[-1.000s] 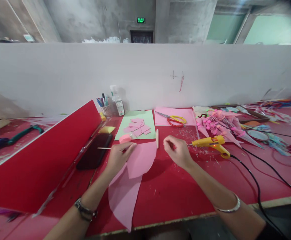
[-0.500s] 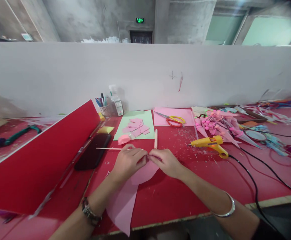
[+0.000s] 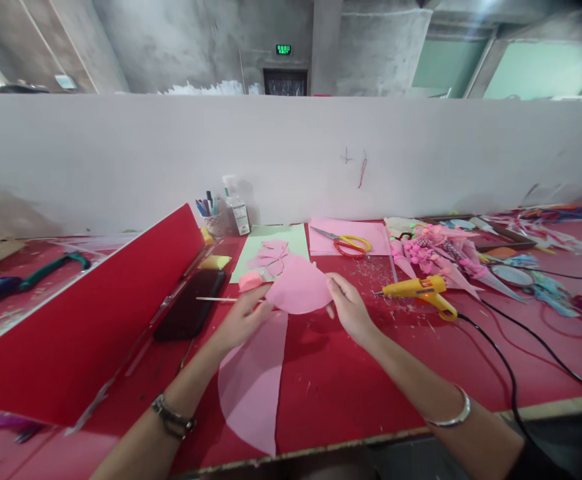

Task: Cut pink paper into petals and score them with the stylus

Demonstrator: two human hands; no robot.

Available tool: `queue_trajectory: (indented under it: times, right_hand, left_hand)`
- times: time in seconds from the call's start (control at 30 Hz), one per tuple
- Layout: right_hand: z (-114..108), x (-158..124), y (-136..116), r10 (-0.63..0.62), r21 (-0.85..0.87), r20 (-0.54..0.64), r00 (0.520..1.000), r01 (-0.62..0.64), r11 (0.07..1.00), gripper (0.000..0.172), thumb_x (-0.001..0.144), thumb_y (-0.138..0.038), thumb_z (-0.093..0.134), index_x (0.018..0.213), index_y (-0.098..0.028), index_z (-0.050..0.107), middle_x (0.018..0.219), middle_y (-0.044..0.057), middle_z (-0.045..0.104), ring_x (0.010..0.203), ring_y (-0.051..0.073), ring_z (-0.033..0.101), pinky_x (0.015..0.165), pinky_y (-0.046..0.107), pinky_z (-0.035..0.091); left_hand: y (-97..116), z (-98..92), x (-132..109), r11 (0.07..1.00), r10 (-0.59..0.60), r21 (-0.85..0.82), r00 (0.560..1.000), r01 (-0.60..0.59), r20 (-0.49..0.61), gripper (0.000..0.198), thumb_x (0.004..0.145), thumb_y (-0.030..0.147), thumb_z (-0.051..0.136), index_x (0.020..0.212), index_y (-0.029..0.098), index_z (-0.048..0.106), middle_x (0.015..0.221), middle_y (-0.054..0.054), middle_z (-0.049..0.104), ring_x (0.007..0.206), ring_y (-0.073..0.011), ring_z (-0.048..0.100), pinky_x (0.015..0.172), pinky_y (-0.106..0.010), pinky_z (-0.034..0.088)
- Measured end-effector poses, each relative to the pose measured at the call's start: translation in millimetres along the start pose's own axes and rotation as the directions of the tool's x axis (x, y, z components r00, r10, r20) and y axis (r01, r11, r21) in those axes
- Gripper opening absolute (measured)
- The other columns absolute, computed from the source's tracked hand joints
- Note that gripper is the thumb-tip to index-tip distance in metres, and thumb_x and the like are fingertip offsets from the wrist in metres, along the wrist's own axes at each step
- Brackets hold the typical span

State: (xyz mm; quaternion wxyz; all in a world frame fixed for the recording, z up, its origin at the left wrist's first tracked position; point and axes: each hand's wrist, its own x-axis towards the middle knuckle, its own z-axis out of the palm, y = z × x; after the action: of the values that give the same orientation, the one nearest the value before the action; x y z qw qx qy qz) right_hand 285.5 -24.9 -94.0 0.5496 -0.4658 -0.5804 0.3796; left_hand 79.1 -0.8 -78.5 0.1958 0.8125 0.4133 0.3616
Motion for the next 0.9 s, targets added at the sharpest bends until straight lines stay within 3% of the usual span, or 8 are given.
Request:
queue_trajectory:
  times: [0.13,0.23,0.33,0.43,0.5,0.6,0.73,0.9]
  right_hand:
    - [7.3,-2.9,4.1,-0.036,-0.056,0.093,0.995,0.041,0.998,0.027,0.088,-0.033,0.031,0.1,-0.017,0.049,0.062,-0.003,0.049,0.043,0.009,0.043,0.047,0.023,0.039]
    - [9.7,-6.1,4.7,-0.229,-0.277,0.027,0.973,0.227,0.934,0.032,0.082,-0.024,0.041,0.114,-0.018,0.042,0.094,0.007,0.053,0.081,0.017,0.054,0.073,0.031,0.045]
    - [10.3,-9.1,1.8,-0.436,-0.496,-0.07,0.897,0.348,0.795,0.043,0.075,-0.019,0.05,0.117,-0.018,0.038,0.108,0.012,0.045,0.105,0.023,0.042,0.092,0.042,0.035]
    - [10.8,-12.8,-3.2,-0.519,-0.567,0.018,0.854,0.437,0.698,0.048,0.072,-0.021,0.057,0.116,-0.019,0.038,0.114,0.012,0.04,0.112,0.026,0.035,0.097,0.046,0.029]
    - [11.4,-15.3,-5.5,-0.496,-0.504,0.151,0.855,0.498,0.705,0.051,0.07,-0.025,0.061,0.115,-0.021,0.038,0.119,0.012,0.036,0.117,0.026,0.032,0.099,0.044,0.029]
    - [12.7,-17.2,-5.4,-0.406,-0.357,0.266,0.874,0.481,0.801,0.049,0.069,-0.031,0.063,0.11,-0.021,0.039,0.121,0.011,0.034,0.115,0.023,0.035,0.096,0.039,0.034]
    - [13.8,-17.4,-3.2,-0.294,-0.205,0.326,0.899,0.37,0.906,0.04,0.07,-0.035,0.062,0.1,-0.019,0.039,0.11,0.01,0.041,0.099,0.019,0.045,0.083,0.032,0.043]
    - [13.5,-17.7,-6.1,-0.254,-0.161,0.338,0.906,0.322,0.933,0.022,0.08,-0.035,0.05,0.09,-0.019,0.039,0.096,0.006,0.044,0.087,0.016,0.045,0.078,0.03,0.042]
  left_hand:
    - [9.1,10.5,-4.5,0.993,-0.055,-0.098,0.993,0.065,0.106,0.025,0.077,0.036,0.051,0.08,0.015,0.063,0.073,-0.004,0.066,0.065,-0.0163,0.061,0.055,-0.022,0.047]
    - [12.8,15.9,-6.2,0.984,-0.12,-0.119,0.989,0.13,0.09,0.029,0.081,0.034,0.046,0.066,0.014,0.06,0.056,-0.001,0.06,0.051,-0.0134,0.056,0.044,-0.019,0.04]
    - [14.7,20.3,-6.6,0.981,-0.149,-0.116,0.988,0.152,0.036,0.03,0.08,0.031,0.045,0.056,0.014,0.053,0.048,0.002,0.051,0.045,-0.0101,0.047,0.039,-0.018,0.031]
    - [16.4,24.2,-7.9,0.983,-0.135,-0.122,0.991,0.137,0.02,0.032,0.079,0.032,0.045,0.052,0.015,0.049,0.046,0.004,0.044,0.044,-0.0082,0.039,0.039,-0.018,0.026]
    - [18.3,25.7,-9.7,0.985,-0.104,-0.137,0.994,0.109,0.043,0.032,0.079,0.034,0.046,0.054,0.014,0.049,0.047,0.004,0.043,0.045,-0.0079,0.037,0.041,-0.018,0.028]
    - [21.8,25.8,-12.7,0.985,-0.029,-0.168,0.995,0.046,0.1,0.03,0.077,0.039,0.049,0.062,0.014,0.054,0.054,0.003,0.048,0.051,-0.0095,0.042,0.048,-0.019,0.034]
    - [24.7,24.7,-14.3,0.978,0.059,-0.207,0.987,-0.027,0.152,0.032,0.074,0.044,0.053,0.076,0.013,0.058,0.068,-0.001,0.056,0.06,-0.0132,0.047,0.055,-0.023,0.039]
    - [25.6,23.9,-13.2,0.969,0.119,-0.234,0.981,-0.081,0.153,0.046,0.067,0.05,0.061,0.094,0.014,0.055,0.086,-0.005,0.058,0.075,-0.0179,0.052,0.067,-0.027,0.042]
